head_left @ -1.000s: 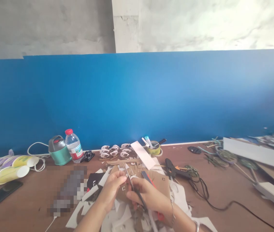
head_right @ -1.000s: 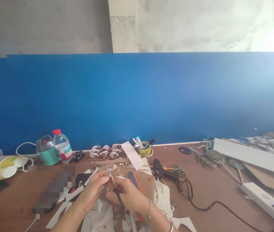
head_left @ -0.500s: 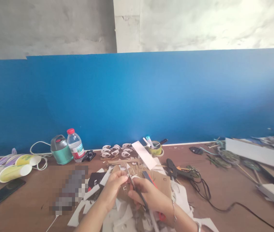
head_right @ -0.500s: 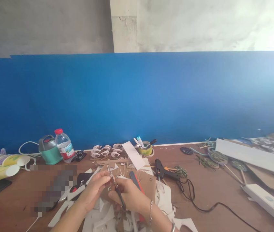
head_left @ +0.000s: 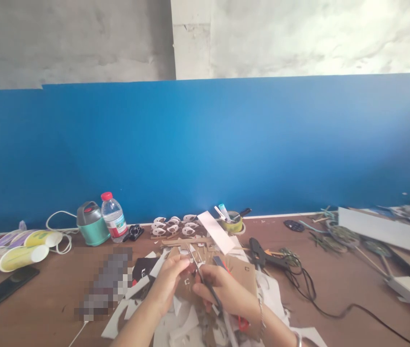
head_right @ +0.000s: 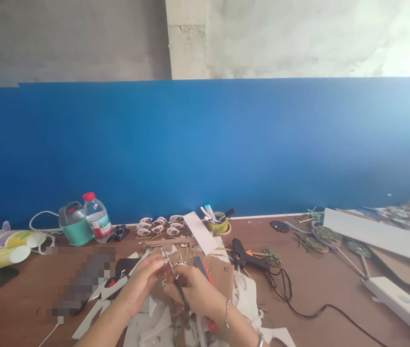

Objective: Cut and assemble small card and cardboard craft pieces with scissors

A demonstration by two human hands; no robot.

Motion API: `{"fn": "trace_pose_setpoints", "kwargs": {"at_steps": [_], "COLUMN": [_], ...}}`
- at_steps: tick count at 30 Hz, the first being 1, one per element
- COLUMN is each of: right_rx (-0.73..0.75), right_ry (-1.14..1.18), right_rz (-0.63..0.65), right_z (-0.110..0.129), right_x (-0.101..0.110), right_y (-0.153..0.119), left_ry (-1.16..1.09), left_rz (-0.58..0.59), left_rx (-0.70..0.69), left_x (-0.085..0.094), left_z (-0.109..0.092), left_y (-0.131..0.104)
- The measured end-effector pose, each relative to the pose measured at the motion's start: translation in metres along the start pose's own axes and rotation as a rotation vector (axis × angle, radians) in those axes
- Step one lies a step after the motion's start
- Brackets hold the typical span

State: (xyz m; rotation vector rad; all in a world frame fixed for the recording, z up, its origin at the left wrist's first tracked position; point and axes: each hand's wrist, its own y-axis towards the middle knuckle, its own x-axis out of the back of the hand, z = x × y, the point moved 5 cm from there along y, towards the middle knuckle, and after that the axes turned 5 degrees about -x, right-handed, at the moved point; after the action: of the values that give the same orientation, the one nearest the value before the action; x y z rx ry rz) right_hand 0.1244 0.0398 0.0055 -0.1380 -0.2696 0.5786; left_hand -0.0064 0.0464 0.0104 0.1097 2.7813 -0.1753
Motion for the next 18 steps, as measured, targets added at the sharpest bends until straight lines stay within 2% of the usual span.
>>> {"fn": "trace_pose_setpoints", "kwargs": {"at_steps": [2, 6, 9, 18], "right_rx": [0.023, 0.053, 0.062, 0.073], "right_ry": [0.002, -0.015, -0.031, -0.017], "right_rz": [-0.013, -0.027, -0.036, -0.035], "right_z": [-0.0029, -0.0081, -0.0109, -0.0067], "right_x": [0.0005, 0.0009, 0.0006, -0.002], "right_y": [0.0018, 0.0041, 0.0045, 0.0034], "left_ry": [-0.025, -0.001, 0.021, 0.088], "left_rz": [-0.026, 0.037, 0.038, 0.064], "left_rx": [-0.014, -0.012, -0.02, -0.04], "left_x": [0.001, -0.004, -0.0056, -0.003], "left_z": [0.0011, 0.0027, 0.0011, -0.0037], "left_y": [0.0002, -0.0017, -0.0041, -0.0014]}}
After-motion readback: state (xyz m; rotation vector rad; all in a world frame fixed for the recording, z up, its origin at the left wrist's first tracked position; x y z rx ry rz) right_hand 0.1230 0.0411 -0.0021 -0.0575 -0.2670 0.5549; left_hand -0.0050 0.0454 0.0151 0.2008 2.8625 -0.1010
